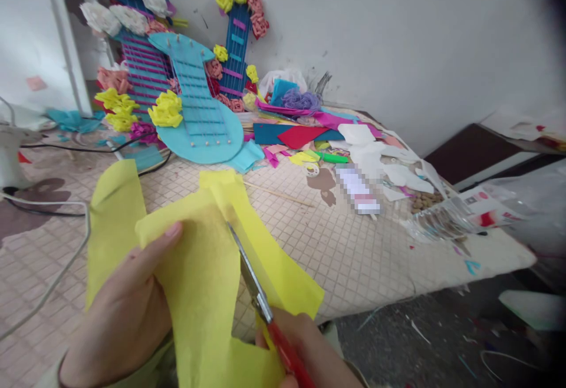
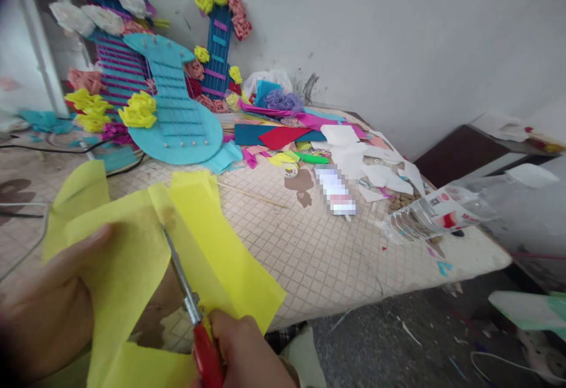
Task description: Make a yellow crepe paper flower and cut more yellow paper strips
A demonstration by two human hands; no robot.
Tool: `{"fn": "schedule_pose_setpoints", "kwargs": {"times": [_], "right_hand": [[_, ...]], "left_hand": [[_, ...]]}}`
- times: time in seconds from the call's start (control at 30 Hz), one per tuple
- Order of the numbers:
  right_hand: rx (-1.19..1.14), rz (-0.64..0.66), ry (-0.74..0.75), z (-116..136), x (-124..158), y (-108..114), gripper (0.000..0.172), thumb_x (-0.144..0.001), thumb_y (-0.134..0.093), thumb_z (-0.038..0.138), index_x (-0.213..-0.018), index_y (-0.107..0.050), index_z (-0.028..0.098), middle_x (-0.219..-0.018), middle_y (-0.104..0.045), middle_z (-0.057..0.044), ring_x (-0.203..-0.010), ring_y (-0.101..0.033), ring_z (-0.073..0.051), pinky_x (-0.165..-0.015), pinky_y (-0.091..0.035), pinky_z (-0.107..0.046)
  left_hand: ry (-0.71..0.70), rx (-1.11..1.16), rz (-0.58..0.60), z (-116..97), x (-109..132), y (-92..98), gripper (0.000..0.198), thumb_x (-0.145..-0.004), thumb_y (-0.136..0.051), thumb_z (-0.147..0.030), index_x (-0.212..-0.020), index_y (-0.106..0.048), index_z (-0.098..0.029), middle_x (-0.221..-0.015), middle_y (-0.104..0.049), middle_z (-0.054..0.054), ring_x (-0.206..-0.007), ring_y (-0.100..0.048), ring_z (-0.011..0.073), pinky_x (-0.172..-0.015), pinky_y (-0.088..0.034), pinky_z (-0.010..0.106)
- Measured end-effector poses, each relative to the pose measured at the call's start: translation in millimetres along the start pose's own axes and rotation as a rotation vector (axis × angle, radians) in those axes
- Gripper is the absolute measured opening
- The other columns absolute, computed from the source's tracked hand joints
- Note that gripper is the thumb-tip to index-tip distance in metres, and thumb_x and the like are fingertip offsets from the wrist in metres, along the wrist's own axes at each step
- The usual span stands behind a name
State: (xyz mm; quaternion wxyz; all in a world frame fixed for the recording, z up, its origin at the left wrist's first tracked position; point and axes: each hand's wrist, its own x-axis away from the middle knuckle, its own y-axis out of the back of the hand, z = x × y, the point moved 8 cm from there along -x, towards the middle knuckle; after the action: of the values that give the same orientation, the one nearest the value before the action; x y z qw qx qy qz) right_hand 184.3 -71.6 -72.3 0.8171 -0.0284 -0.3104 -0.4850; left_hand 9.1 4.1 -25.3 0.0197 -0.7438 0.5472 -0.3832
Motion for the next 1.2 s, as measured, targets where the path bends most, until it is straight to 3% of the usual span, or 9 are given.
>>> {"fn": "schedule_pose_setpoints", "kwargs": {"times": [0.17,0.27,0.4,0.53,0.8,1.03,1.2], "right_hand": [[-0.091,0.046,-0.043,-10,-22,-5,0.022,-0.082,-0.05,0.027,-0.067,-0.062,0.018,-0.06,-0.056,0.001,-0.069,-0.058,-0.014,-0.062,-0.044,-0.019],[-0.117,0.09,-0.112,-30,-43,-15,0.027,-0.079,-0.055,0.029,-0.054,-0.058,0.019,-0.052,-0.052,0.001,-0.06,-0.055,-0.014,-0.055,-0.042,-0.021],[-0.139,0.111,-0.166,-48,-57,-23,0.03,-0.076,-0.057,0.033,-0.051,-0.057,0.018,-0.045,-0.047,0.001,-0.051,-0.05,-0.014,-0.048,-0.038,-0.022],[-0.168,0.103,-0.111,-37,-44,-18,0.032,-0.079,-0.053,0.035,-0.053,-0.056,0.018,-0.045,-0.046,0.002,-0.052,-0.049,-0.013,-0.049,-0.037,-0.021],[-0.125,-0.018,0.009,4,-12,4,0.024,-0.081,-0.048,0.024,-0.06,-0.055,0.017,-0.054,-0.049,0.001,-0.063,-0.052,-0.014,-0.057,-0.039,-0.022],[-0.109,-0.049,0.03,12,-5,7,0.022,-0.082,-0.05,0.028,-0.065,-0.058,0.016,-0.056,-0.048,0.001,-0.065,-0.05,-0.014,-0.059,-0.039,-0.023],[-0.125,-0.06,0.034,14,-2,9,0.021,-0.081,-0.052,0.029,-0.065,-0.058,0.016,-0.06,-0.053,0.0,-0.068,-0.052,-0.015,-0.059,-0.04,-0.022]], "left_hand": [[0.147,-0.028,0.098,11,-1,0.6,0.04,-0.054,-0.08,-0.028,-0.092,-0.072,-0.023,-0.077,-0.075,0.005,-0.074,-0.07,0.0302,-0.06,-0.059,0.033],[0.182,-0.029,0.136,13,-2,-1.7,0.036,-0.058,-0.078,-0.025,-0.094,-0.071,-0.024,-0.073,-0.075,0.004,-0.073,-0.07,0.0299,-0.063,-0.059,0.035],[0.178,-0.038,0.182,11,1,-7.4,0.034,-0.059,-0.077,-0.025,-0.093,-0.072,-0.022,-0.069,-0.075,0.006,-0.072,-0.07,0.0313,-0.061,-0.059,0.037],[0.195,-0.037,0.183,13,5,-7.3,0.034,-0.061,-0.076,-0.026,-0.095,-0.071,-0.022,-0.069,-0.075,0.006,-0.071,-0.07,0.0303,-0.065,-0.059,0.037],[0.17,-0.029,0.184,12,2,-7.2,0.032,-0.062,-0.075,-0.025,-0.094,-0.072,-0.024,-0.073,-0.075,0.005,-0.07,-0.07,0.0289,-0.061,-0.059,0.033],[0.16,-0.037,0.164,12,1,-3.7,0.038,-0.064,-0.074,-0.027,-0.102,-0.069,-0.026,-0.078,-0.075,0.004,-0.076,-0.07,0.0294,-0.062,-0.059,0.033],[0.172,0.005,0.171,9,-2,-5.9,0.038,-0.059,-0.077,-0.025,-0.096,-0.071,-0.025,-0.076,-0.075,0.003,-0.082,-0.069,0.0304,-0.069,-0.059,0.035]]}}
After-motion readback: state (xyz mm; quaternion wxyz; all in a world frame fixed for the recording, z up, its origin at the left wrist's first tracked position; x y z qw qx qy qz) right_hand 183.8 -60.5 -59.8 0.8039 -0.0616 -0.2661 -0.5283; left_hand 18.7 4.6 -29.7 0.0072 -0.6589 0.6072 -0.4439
